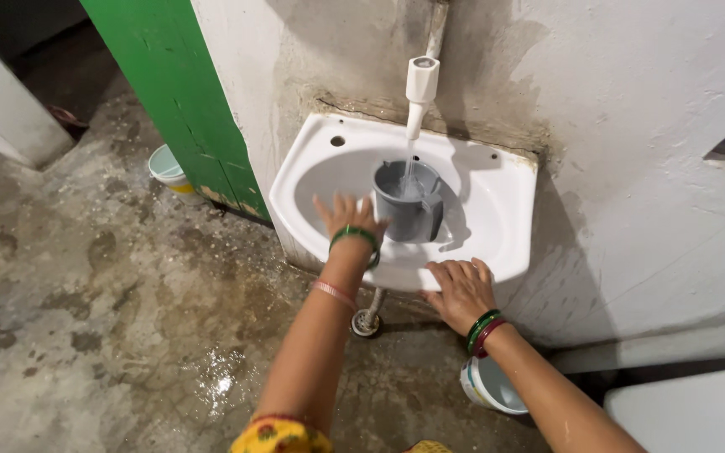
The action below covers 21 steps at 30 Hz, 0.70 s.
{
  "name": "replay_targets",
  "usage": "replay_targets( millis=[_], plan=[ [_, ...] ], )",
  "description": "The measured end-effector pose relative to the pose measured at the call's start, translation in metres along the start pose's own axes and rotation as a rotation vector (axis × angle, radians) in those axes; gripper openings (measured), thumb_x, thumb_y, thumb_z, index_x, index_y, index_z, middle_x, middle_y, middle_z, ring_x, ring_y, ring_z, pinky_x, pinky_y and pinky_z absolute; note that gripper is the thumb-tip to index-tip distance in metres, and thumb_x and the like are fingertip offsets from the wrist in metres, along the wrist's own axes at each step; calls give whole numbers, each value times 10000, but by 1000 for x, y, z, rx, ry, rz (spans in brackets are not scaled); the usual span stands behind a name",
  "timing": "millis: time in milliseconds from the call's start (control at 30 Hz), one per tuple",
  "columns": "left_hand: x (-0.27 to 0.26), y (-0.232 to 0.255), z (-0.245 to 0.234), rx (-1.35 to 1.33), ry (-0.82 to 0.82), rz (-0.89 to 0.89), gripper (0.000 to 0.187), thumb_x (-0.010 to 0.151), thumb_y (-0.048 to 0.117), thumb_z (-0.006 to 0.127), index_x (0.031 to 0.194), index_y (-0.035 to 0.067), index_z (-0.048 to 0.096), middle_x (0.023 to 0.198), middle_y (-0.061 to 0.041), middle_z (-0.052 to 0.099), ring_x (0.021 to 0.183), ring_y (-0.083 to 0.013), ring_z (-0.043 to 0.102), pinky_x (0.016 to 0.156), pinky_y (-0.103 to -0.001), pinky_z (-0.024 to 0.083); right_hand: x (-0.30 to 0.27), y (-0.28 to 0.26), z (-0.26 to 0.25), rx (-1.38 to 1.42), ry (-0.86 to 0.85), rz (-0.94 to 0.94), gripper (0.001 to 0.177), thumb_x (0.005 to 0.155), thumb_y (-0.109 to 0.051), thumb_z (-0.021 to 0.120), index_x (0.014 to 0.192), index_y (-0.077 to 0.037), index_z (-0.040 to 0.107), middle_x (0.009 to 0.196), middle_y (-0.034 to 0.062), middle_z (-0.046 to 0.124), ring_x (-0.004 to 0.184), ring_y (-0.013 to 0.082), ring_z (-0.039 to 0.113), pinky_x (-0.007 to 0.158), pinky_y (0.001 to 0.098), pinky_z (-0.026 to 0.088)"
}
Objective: The person cleans a sink and faucet using a cloth and soapy water, then rinses them by pouring water from a mug and filling the mug from the faucet.
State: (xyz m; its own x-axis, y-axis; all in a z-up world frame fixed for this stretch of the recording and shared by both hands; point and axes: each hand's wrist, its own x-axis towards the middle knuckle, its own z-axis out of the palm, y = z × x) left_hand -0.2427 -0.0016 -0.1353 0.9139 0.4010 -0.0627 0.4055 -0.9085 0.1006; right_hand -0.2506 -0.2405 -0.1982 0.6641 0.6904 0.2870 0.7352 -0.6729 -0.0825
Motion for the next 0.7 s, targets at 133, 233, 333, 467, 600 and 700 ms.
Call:
replay_targets(
  millis=[133,233,333,467,600,700],
  plan=[
    [-50,-19,35,15,-129,5,621,1047,617,333,1524,236,445,1680,-118,274,1601,-336,69,1202,-702,-90,5,-3,-3,1,-177,78,554,936,-487,597,1378,-164,516,1289,70,575,1290,243,465,1179,523,176],
    [-71,-25,47,-38,-110,38,595,1046,594,294,1528,264,407,1695,-95,188,1600,-310,6,1192,-694,-101,5,-5,-4,-29,-257,121,592,946,-487,580,1436,-182,449,1393,73,513,1374,241,389,1209,531,111],
    [-82,-29,51,-94,-43,77,660,992,625,304,1563,294,302,1691,-50,101,1570,-268,-19,1186,-669,-86,6,-7,-6,-87,-335,151,647,941,-469,585,1490,-195,379,1459,64,470,1432,227,344,1236,526,82],
    [-84,-30,53,-27,0,126,717,948,662,369,1564,302,296,1685,-44,116,1552,-256,45,1221,-598,47,8,-12,-8,-137,-388,171,706,924,-472,611,1518,-204,340,1493,61,448,1457,225,324,1246,527,82],
    [-74,-25,51,-16,-20,114,705,947,648,468,1534,265,389,1678,-88,195,1558,-296,114,1229,-551,157,15,-15,-15,-190,-430,176,729,914,-500,615,1522,-210,336,1509,54,438,1464,225,323,1248,529,96],
    [-71,-22,51,-24,-20,106,685,930,621,564,1484,232,464,1653,-119,260,1546,-327,158,1216,-549,196,25,-9,-17,-196,-512,154,761,919,-587,592,1514,-186,339,1515,79,429,1438,260,347,1214,554,161]
  ],
)
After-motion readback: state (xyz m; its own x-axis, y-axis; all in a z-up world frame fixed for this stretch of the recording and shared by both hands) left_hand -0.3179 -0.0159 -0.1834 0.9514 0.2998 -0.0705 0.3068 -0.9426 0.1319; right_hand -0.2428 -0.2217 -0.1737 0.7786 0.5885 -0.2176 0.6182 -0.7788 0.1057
